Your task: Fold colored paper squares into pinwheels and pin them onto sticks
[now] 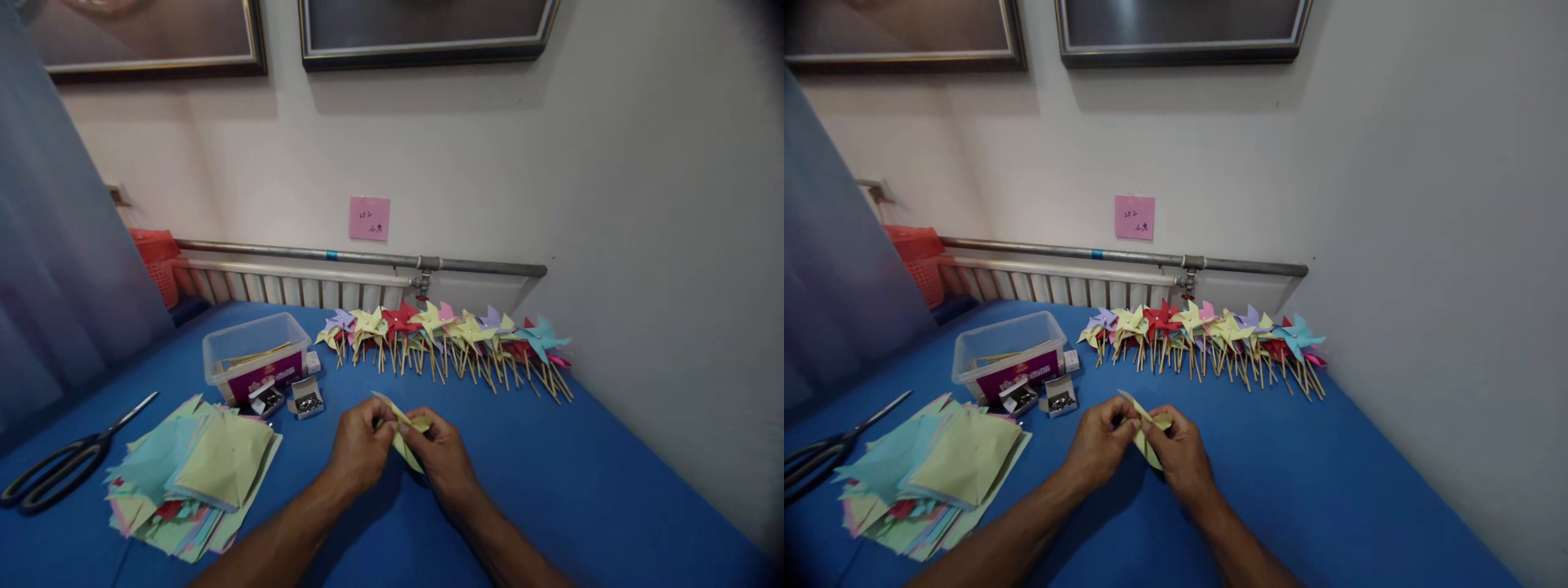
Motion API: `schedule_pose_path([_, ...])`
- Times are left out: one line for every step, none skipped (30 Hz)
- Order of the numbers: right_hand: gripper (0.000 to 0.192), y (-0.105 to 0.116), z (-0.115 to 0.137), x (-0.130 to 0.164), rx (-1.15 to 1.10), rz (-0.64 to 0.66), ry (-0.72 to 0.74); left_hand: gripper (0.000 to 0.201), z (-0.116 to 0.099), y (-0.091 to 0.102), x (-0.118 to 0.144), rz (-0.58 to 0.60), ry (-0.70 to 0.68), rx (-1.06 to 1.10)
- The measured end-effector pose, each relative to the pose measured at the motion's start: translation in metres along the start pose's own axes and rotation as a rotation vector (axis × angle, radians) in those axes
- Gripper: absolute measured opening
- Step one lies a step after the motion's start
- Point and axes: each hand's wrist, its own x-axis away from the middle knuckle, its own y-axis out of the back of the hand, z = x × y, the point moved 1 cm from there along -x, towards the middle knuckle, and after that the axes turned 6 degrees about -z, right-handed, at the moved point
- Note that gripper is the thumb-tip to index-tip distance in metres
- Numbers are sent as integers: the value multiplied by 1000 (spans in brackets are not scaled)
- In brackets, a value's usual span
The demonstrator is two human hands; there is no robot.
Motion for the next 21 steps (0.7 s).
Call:
schedule_pose_path([41, 0, -1, -1, -21, 2, -5, 6, 0, 0, 0, -5, -2, 5])
schedule_pose_path([42, 0, -1, -1, -38, 2, -11, 5, 1, -1, 0, -13, -6, 11])
schedule_pose_path([43, -1, -2, -1, -50, 0, -18, 4, 1, -1, 0, -24, -8, 13])
schedule_pose_path([44, -1, -3, -2, -60, -2, -27, 3, 2, -1, 0, -35, -8, 11])
schedule_pose_path([45, -1, -4, -2, -69, -6, -36, 4, 2, 0, 0, -50, -5, 8])
schedule_pose_path([45, -1, -5, -2, -79, -10, -46, 5, 3, 0, 0, -62, 0, 5])
schedule_pose_path([46, -2, -6, -2, -90, -17, -52, 6, 3, 0, 0, -73, 3, 5])
schedule_pose_path([47, -2, -7, -2, -102, -24, -57, 7, 3, 0, -1, -81, 7, 11])
schedule_pose_path([47, -3, -7, -2, -114, -31, -60, 8, 4, -1, -1, -85, 10, 23])
schedule_pose_path([47, -3, -8, -2, -126, -37, -61, 8, 4, -1, 0, -90, 14, 39])
schedule_pose_path([47, -3, -9, -3, -137, -42, -61, 8, 5, -2, 0, -95, 19, 58])
schedule_pose_path([46, -3, -10, -3, -148, -44, -61, 9, 6, -3, 0, -99, 26, 82])
schedule_pose_path([45, -3, -11, -4, -160, -45, -62, 9, 6, -4, -1, -100, 35, 114])
schedule_pose_path([44, -2, -11, -5, -170, -44, -63, 10, 7, -5, -1, -99, 49, 156])
schedule_pose_path([44, -2, -12, -5, -179, -44, -63, 12, 7, -6, -1, -98, 70, 208])
schedule_pose_path([43, -1, -12, -6, -187, -45, -65, 16, 6, -7, -2, -96, 104, 268])
schedule_pose_path([43, 0, -13, -6, -193, -47, -68, 21, 6, -7, -3, -96, 152, 330])
schedule_pose_path([42, 1, -12, -7, -198, -50, -72, 27, 5, -6, -3, -97, 212, 389])
schedule_pose_path([41, 2, -12, -7, -205, -53, -77, 33, 5, -6, -4, -95, 276, 437])
schedule_pose_path([41, 2, -11, -7, -211, -55, -78, 38, 4, -5, -5, -82, 335, 474])
schedule_pose_path([41, 3, -10, -7, -215, -53, -77, 40, 3, -5, -5, -54, 382, 498])
